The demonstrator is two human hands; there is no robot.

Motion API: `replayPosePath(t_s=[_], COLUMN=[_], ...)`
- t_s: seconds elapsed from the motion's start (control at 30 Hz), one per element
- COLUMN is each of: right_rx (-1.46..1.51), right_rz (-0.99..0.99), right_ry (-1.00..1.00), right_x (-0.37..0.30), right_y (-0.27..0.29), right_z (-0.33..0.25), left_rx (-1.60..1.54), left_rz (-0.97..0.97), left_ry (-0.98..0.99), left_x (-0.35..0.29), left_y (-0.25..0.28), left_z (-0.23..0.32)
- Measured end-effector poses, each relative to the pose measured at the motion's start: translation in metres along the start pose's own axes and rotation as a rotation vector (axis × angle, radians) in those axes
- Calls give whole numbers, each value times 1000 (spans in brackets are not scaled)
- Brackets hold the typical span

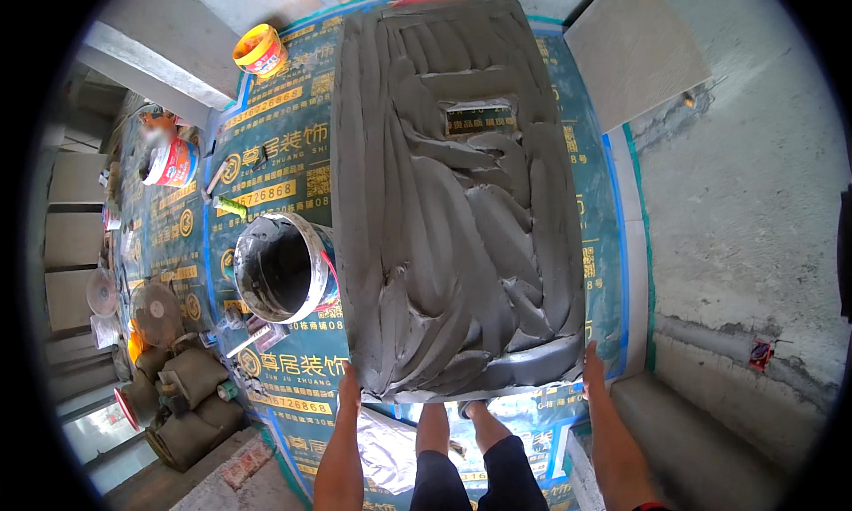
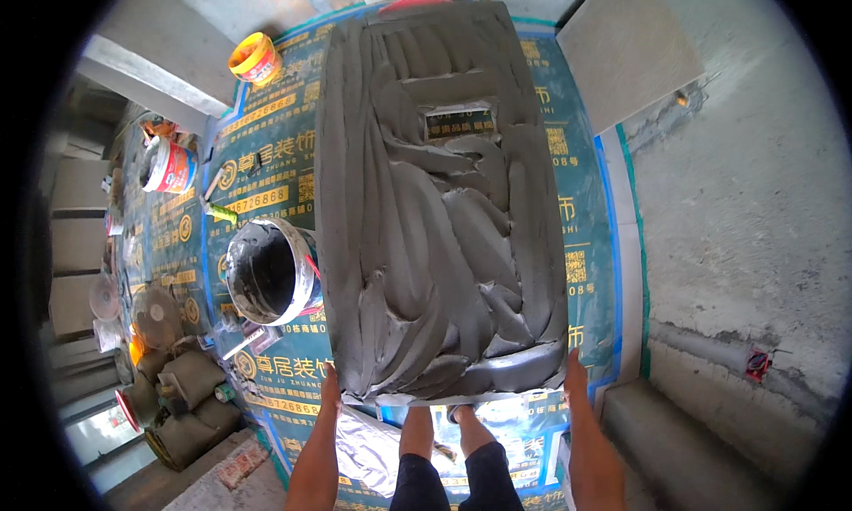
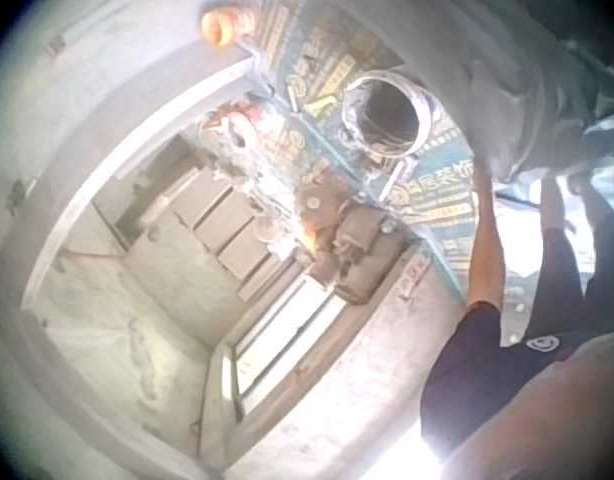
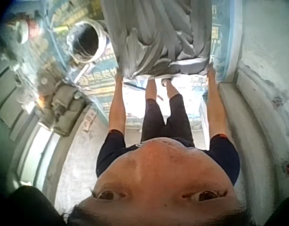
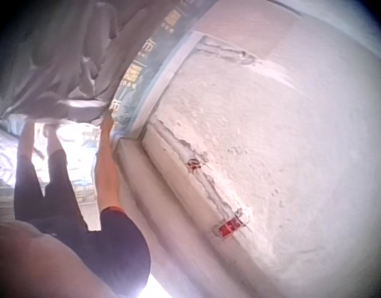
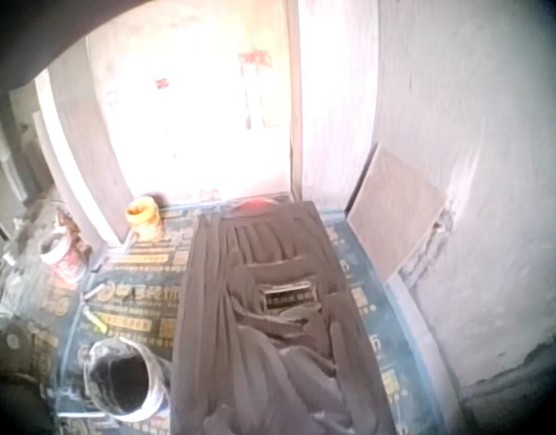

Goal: The person uses a trowel to scoop mortar from a bucket and applies several dollops of it onto the back of a large tile laid on the floor. They then spread and smooth the mortar across the surface of the tile using the trowel before picking the tile up.

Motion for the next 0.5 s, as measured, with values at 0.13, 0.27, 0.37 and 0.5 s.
replayPosePath(t_s=[0.13, 0.27, 0.37, 0.5], right_rx=[49, 91, 55, 46], right_rz=[-123, -51, -64, -192], right_ry=[-85, -16, -45, -46], right_x=[-16, -15, -15, -34], right_y=[2, 9, 15, 26], right_z=[11, 25, 28, 18], left_rx=[-63, -155, -199, -195], left_rz=[4, -10, 0, 69], left_ry=[-15, 23, 71, 3], left_x=[-3, -9, -14, -23], left_y=[19, 22, 29, 51], left_z=[-19, -28, -25, -16])
Point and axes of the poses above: each hand's wrist, its own x-axis towards the middle knuckle, its own y-axis out of the back of the hand, z = x × y, the point moved 1 cm from there along x, towards the middle knuckle, and after that the axes turned 12 degrees about -x, right-handed, at the moved point
